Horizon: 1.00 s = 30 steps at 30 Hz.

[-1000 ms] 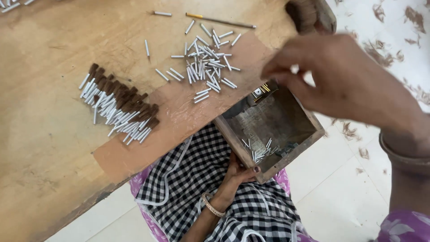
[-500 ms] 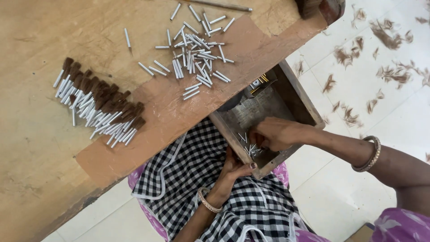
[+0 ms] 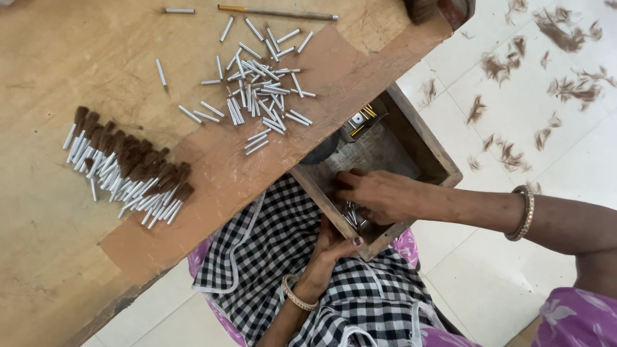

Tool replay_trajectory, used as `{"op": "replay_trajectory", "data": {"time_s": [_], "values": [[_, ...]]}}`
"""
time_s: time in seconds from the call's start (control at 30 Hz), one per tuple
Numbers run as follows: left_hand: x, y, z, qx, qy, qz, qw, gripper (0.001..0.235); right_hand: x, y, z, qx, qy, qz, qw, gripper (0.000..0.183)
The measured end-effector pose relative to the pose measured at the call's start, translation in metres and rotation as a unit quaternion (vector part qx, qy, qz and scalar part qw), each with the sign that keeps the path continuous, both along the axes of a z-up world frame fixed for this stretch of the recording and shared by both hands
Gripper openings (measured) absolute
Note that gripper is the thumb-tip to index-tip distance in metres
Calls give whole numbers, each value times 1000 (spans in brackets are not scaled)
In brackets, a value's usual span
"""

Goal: The person sits at a workbench assembling small brushes. They pick a metal handle, insert it into a brush head, press the parts together by hand, and place the finished brush into a box. They also open a drawer to retrieve more metal handles and continue assembling.

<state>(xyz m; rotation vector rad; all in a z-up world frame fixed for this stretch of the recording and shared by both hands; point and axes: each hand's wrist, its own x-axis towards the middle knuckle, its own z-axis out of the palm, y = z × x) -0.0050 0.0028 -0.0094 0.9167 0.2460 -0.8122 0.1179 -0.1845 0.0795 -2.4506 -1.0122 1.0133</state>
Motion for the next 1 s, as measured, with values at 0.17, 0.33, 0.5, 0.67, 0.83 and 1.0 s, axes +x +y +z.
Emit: {"op": "replay_trajectory", "data": {"time_s": [0.17, 0.33, 0.5, 0.67, 0.83, 1.0], "values": [[1, 2, 6, 6, 5, -10, 1000, 111, 9, 3, 9, 18, -45, 51, 997, 69], [4, 1, 9, 29, 19, -29, 999, 113, 13, -4, -7, 8, -23, 95, 995, 53], [3, 1, 8, 24, 16, -18, 999, 114, 17, -19, -28, 80, -78, 157, 981, 30], [3, 0, 7, 30, 27, -17, 999, 113, 7, -24, -33, 13, -165, 220, 961, 28], [1, 0, 5, 29, 35, -9, 999, 111, 6, -25, -39, -18, -238, 279, 930, 18], [0, -1, 4, -4, 26, 13, 1000, 108, 1, -25, -36, 30, -253, 234, 938, 17]]}}
